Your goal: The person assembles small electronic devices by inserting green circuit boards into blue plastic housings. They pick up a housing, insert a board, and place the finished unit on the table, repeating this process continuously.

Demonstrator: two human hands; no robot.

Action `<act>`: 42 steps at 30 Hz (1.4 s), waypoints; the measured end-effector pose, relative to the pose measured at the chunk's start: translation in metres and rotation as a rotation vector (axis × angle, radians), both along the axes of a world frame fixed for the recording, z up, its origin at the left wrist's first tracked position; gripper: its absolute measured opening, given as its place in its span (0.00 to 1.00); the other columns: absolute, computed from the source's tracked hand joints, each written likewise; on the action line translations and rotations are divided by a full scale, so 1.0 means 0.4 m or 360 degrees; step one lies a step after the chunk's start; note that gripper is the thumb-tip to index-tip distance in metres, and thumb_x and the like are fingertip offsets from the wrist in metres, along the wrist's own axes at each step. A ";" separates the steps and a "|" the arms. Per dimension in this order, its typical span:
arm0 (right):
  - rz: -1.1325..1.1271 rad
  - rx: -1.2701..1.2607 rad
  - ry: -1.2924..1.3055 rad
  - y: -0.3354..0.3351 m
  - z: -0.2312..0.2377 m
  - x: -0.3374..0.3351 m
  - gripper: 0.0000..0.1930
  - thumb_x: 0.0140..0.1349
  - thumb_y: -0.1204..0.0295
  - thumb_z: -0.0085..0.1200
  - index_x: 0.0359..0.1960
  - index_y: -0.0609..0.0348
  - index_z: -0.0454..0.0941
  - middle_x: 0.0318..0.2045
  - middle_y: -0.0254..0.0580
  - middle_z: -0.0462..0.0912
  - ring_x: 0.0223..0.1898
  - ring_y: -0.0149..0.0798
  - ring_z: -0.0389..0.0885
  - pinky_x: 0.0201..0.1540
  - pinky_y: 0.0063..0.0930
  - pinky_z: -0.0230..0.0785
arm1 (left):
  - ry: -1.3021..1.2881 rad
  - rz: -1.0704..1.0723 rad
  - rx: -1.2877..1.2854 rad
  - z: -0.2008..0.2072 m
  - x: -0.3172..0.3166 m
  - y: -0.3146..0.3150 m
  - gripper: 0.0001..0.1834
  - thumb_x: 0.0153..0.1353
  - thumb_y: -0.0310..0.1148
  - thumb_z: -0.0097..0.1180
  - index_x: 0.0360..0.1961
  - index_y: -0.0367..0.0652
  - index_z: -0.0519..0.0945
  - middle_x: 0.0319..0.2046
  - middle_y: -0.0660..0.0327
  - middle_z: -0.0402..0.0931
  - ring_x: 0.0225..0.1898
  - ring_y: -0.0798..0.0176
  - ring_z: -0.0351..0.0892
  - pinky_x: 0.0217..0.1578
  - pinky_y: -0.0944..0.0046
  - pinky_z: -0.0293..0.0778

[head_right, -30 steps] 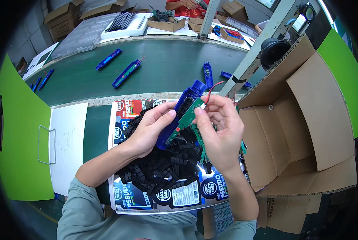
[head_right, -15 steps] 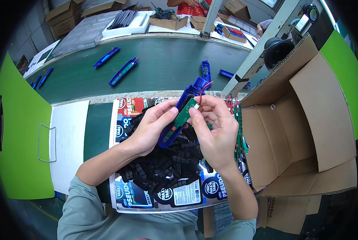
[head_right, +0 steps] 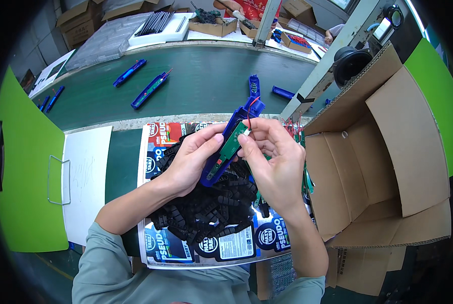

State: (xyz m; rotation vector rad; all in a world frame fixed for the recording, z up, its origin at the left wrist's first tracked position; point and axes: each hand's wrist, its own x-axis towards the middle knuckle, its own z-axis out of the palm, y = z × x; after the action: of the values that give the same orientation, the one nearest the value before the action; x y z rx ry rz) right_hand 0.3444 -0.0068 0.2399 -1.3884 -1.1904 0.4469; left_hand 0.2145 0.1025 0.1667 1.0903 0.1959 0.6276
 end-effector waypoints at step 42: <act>-0.0277 -0.0012 -0.0130 -0.063 -0.102 0.042 0.19 0.62 0.76 0.66 0.54 0.66 0.77 0.33 0.35 0.83 0.33 0.25 0.80 0.34 0.21 0.69 | 0.0226 0.0290 0.0219 -0.006 -0.013 0.050 0.22 0.74 0.27 0.50 0.67 0.34 0.71 0.48 0.58 0.82 0.42 0.68 0.82 0.44 0.67 0.78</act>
State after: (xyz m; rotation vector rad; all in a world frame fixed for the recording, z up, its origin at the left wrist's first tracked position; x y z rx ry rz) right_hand 0.3612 -0.0319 0.1990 -1.5142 -1.1227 0.2747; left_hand 0.2092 0.1226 0.1644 1.2605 0.3824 0.7349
